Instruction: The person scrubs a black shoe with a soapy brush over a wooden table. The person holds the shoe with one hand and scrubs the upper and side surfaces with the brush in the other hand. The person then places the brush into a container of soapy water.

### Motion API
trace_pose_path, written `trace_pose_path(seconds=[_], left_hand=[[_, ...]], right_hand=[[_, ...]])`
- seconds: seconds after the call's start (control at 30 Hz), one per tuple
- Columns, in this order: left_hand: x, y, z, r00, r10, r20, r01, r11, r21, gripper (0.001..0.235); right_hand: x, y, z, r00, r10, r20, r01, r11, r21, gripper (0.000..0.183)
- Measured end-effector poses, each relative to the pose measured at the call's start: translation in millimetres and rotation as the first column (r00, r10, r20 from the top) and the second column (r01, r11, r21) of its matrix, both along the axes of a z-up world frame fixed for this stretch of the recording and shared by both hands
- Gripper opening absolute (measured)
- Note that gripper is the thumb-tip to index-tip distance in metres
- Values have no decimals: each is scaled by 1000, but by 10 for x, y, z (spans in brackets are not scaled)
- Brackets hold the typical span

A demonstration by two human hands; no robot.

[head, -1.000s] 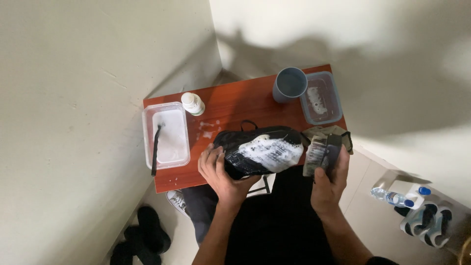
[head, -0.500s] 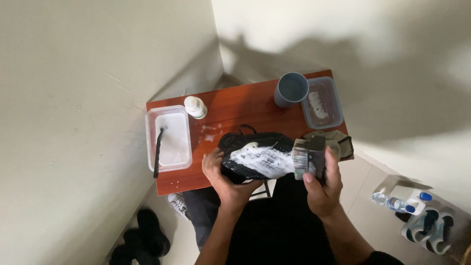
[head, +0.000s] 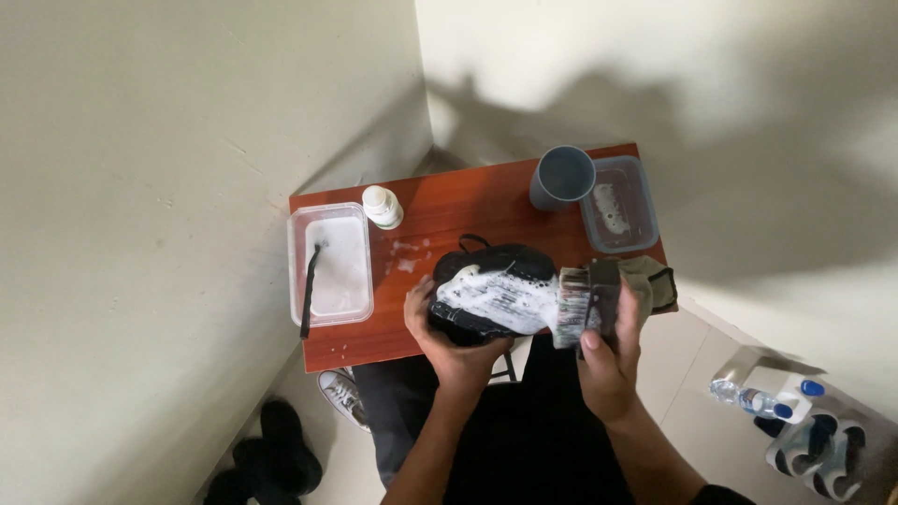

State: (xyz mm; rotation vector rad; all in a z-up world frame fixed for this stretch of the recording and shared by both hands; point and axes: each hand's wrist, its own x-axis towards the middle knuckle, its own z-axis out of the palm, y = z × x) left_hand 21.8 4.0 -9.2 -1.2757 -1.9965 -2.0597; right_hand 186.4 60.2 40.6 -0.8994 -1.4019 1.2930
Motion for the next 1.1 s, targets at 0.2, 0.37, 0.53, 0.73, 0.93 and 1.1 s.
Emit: trace_pose_path(seconds=[0.2,0.37,0.53,0.73,0.93,1.1], left_hand=[[-73,-66,142,995,-100,-16,100,994,-42,112],[-333,-200,238,947,-314,71,316,948,-20,84],[-590,-292,399,900,-434,36,435,892,-123,77],[-740,-260,567,900,-434,-25,408,863,-299,74],[-856,-120,782,815,-570,-103,552,818,-163,55],[-958,-121,909,763,-569,-308,519,822,-233,79]], right_hand=[[-39,-4,-24,991,-10,-134,7,1000,-24,76],[-20,9,-40,986,3,-166,-5,1000,-16,71],[-8,42,-44,987,54,-153,-57,998,-13,76],[-170,84,-142,994,85,-71,-43,887,460,51],[110,114,-496,971,112,-212,-71,979,193,65],[-24,108,-298,941,120,-316,-99,992,79,70]])
